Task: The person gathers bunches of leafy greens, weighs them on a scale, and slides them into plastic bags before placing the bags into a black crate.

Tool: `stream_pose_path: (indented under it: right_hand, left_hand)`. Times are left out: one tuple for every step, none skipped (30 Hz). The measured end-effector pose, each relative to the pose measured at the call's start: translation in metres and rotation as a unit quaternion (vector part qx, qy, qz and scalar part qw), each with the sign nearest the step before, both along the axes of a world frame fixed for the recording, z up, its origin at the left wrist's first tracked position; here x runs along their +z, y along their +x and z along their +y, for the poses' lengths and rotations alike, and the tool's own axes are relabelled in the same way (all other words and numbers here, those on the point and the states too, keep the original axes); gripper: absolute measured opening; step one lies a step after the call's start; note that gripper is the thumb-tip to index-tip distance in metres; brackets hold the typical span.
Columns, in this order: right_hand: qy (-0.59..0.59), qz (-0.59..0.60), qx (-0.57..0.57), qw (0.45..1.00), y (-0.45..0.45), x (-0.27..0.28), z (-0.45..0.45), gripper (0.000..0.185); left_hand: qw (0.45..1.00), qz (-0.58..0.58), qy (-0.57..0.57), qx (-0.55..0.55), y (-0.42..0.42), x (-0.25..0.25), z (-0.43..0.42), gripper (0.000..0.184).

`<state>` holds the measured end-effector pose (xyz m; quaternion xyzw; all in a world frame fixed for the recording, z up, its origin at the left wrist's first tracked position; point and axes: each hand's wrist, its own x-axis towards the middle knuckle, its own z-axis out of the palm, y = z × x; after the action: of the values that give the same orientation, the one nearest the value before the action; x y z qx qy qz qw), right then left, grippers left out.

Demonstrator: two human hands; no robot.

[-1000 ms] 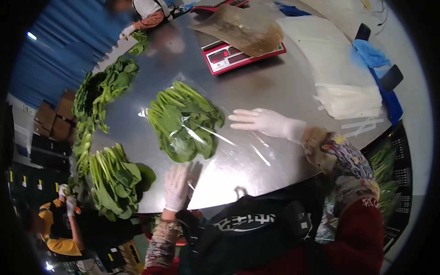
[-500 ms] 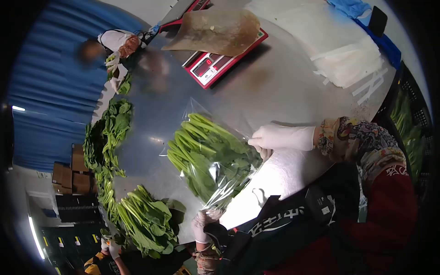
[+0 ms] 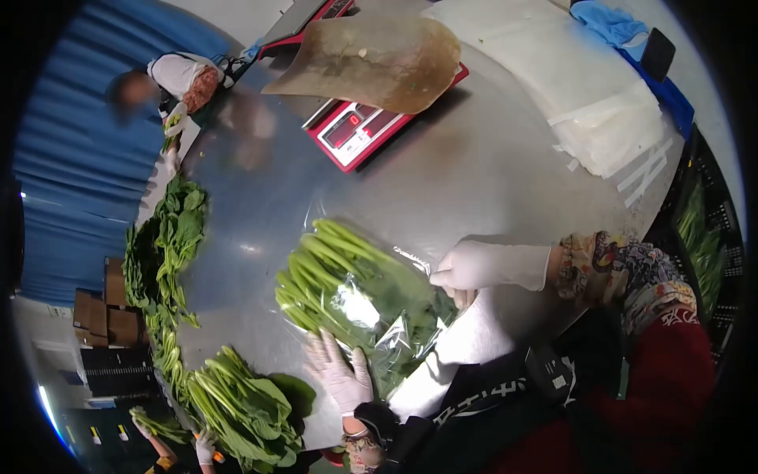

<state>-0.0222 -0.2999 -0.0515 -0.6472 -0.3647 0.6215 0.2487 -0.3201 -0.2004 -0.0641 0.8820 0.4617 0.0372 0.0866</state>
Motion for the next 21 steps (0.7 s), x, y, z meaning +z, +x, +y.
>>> stream_pose_path:
  right_hand:
    - [0.063,-0.022,-0.008,0.998,0.002,-0.007,-0.001,0.035]
    - [0.123,-0.213,-0.005,0.969,0.002,0.007,0.003,0.029]
    - [0.176,-0.392,0.001,0.903,-0.001,0.025,0.01,0.027]
    - [0.267,-0.372,-0.045,0.888,-0.006,0.031,0.017,0.031]
    - [0.356,-0.349,-0.091,0.862,-0.009,0.034,0.025,0.041]
    - [0.476,-0.363,-0.011,0.801,-0.012,0.021,0.04,0.057]
    - [0.493,-0.391,0.066,0.775,-0.019,0.018,0.053,0.058]
    - [0.506,-0.415,0.142,0.743,-0.025,0.012,0.061,0.06]
    - [0.474,-0.451,0.177,0.735,-0.02,-0.025,0.075,0.06]
    - [0.44,-0.487,0.209,0.725,-0.012,-0.054,0.086,0.06]
    - [0.429,-0.504,0.18,0.728,-0.002,-0.046,0.084,0.058]
    - [0.422,-0.519,0.146,0.729,0.009,-0.042,0.082,0.057]
    - [0.413,-0.532,0.115,0.73,0.02,-0.04,0.076,0.057]
    - [0.4,-0.548,0.082,0.73,0.027,-0.037,0.068,0.057]
    - [0.416,-0.603,0.16,0.661,0.032,-0.038,0.059,0.06]
    - [0.471,-0.528,0.179,0.684,0.029,-0.056,0.056,0.06]
    - [0.523,-0.484,0.245,0.657,0.029,-0.05,0.05,0.058]
    - [0.555,-0.452,0.24,0.656,0.021,-0.035,0.045,0.055]
    - [0.634,-0.439,0.229,0.594,0.017,-0.041,0.056,0.052]
    - [0.628,-0.439,0.178,0.617,0.038,-0.051,0.019,0.037]
    - [0.666,-0.423,0.15,0.596,0.01,-0.039,0.05,0.024]
  left_hand:
    - [1.0,-0.018,-0.018,0.014,0.0,-0.012,0.0,0.073]
    - [1.0,-0.016,-0.011,0.012,0.002,-0.015,0.002,0.074]
    - [1.0,-0.01,-0.006,0.01,0.001,-0.017,0.002,0.074]
    - [1.0,-0.004,-0.002,0.012,-0.001,-0.019,0.001,0.074]
    - [1.0,0.006,0.002,0.011,-0.002,-0.021,0.001,0.075]
    - [1.0,0.007,0.003,0.011,-0.003,-0.023,0.002,0.075]
    - [1.0,0.008,0.005,0.012,-0.004,-0.024,0.002,0.075]
    - [1.0,0.01,0.008,0.012,-0.004,-0.024,0.002,0.075]
    - [1.0,0.011,0.007,0.015,-0.005,-0.024,0.002,0.075]
    - [1.0,0.008,0.002,0.018,-0.004,-0.023,0.001,0.074]
    - [1.0,0.004,0.0,0.019,-0.003,-0.022,0.001,0.074]
    - [1.0,-0.002,-0.003,0.023,-0.002,-0.021,0.001,0.074]
    - [1.0,-0.001,-0.008,0.026,-0.001,-0.017,0.001,0.073]
    - [0.999,0.013,-0.005,0.037,-0.001,-0.014,-0.001,0.072]
    - [0.999,0.024,-0.004,0.041,0.0,-0.01,-0.003,0.071]
    - [0.999,0.032,-0.004,0.035,0.004,-0.008,-0.003,0.07]
    - [0.999,0.021,-0.012,0.042,0.006,-0.01,-0.002,0.07]
    - [0.998,0.028,-0.005,0.051,0.002,-0.019,0.0,0.069]
    - [0.996,0.074,0.037,0.026,0.0,-0.027,0.005,0.07]
    - [0.994,0.106,0.01,-0.021,0.034,-0.032,-0.008,0.068]
    - [0.998,0.062,0.005,0.011,-0.002,-0.033,0.02,0.065]
